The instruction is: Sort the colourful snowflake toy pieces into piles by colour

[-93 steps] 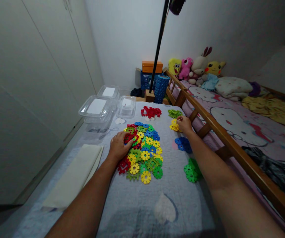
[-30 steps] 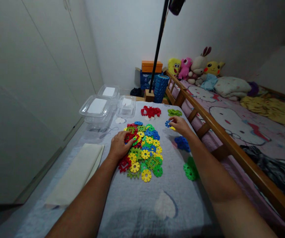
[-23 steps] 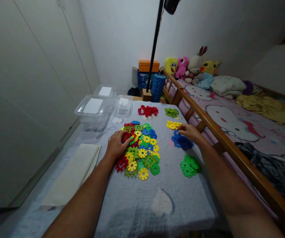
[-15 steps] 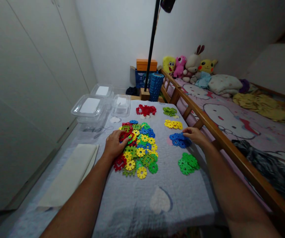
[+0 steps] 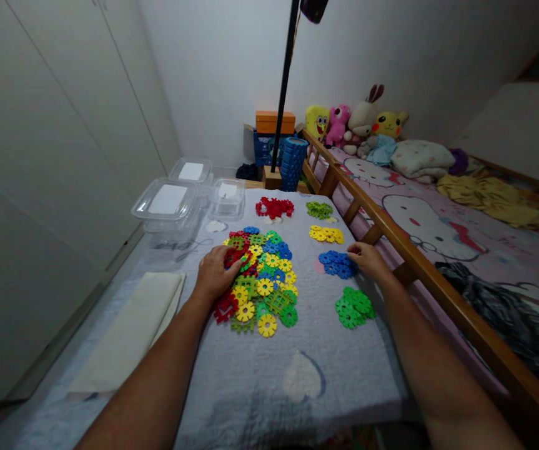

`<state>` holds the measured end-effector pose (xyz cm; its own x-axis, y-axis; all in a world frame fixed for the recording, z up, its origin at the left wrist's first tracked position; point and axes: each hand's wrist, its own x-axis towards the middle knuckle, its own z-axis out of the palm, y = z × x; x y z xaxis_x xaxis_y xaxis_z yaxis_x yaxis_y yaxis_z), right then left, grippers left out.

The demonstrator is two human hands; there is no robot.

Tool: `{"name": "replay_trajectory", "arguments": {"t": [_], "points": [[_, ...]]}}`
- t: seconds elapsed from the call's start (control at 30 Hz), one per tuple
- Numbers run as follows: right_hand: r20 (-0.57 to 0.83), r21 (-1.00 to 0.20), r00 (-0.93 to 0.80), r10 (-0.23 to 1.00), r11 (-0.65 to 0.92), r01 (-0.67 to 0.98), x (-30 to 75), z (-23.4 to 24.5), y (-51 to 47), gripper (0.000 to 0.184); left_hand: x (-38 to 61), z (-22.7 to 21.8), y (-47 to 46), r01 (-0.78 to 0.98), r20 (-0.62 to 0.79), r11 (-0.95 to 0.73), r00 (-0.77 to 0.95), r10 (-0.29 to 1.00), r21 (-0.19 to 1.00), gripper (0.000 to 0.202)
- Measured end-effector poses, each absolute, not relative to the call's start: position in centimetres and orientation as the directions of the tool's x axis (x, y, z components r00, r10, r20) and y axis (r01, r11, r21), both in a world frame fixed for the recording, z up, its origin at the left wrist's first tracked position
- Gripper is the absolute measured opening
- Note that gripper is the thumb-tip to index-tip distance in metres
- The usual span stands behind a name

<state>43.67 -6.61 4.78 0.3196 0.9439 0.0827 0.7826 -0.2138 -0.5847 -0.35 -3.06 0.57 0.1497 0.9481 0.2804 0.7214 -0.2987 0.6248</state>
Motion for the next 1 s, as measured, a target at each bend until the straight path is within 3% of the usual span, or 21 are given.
{"name": "replay_trajectory", "arguments": {"t": [0.2,0.5,0.67,0.83,1.0], "points": [[0.193,-0.487,0.273,0.943,-0.15,0.86,41.3,5.5,-5.4,0.014,-0.3,0.6,-3.0,0.721,0.298,-0.313,0.153,0.942,0.618,0.035],[0.12,-0.492,-0.058,0.991,0.11,0.864,30.6,5.7,-1.8,0.016,-0.3,0.7,-3.1,0.72,0.292,-0.305,0.148,0.945,0.624,0.034],[0.091,-0.381,-0.187,0.978,0.207,0.901,25.9,4.9,-0.2,0.018,-0.3,0.7,-3.1,0.712,0.301,-0.317,0.154,0.941,0.626,0.035],[0.054,-0.283,-0.137,0.989,0.147,0.948,24.1,3.8,0.2,0.025,-0.3,0.8,-3.2,0.721,0.31,-0.316,0.146,0.939,0.617,0.033],[0.089,-0.335,-0.085,0.992,0.11,0.936,23.6,3.2,0.2,0.023,-0.3,0.7,-3.1,0.716,0.302,-0.316,0.153,0.941,0.622,0.034]]}}
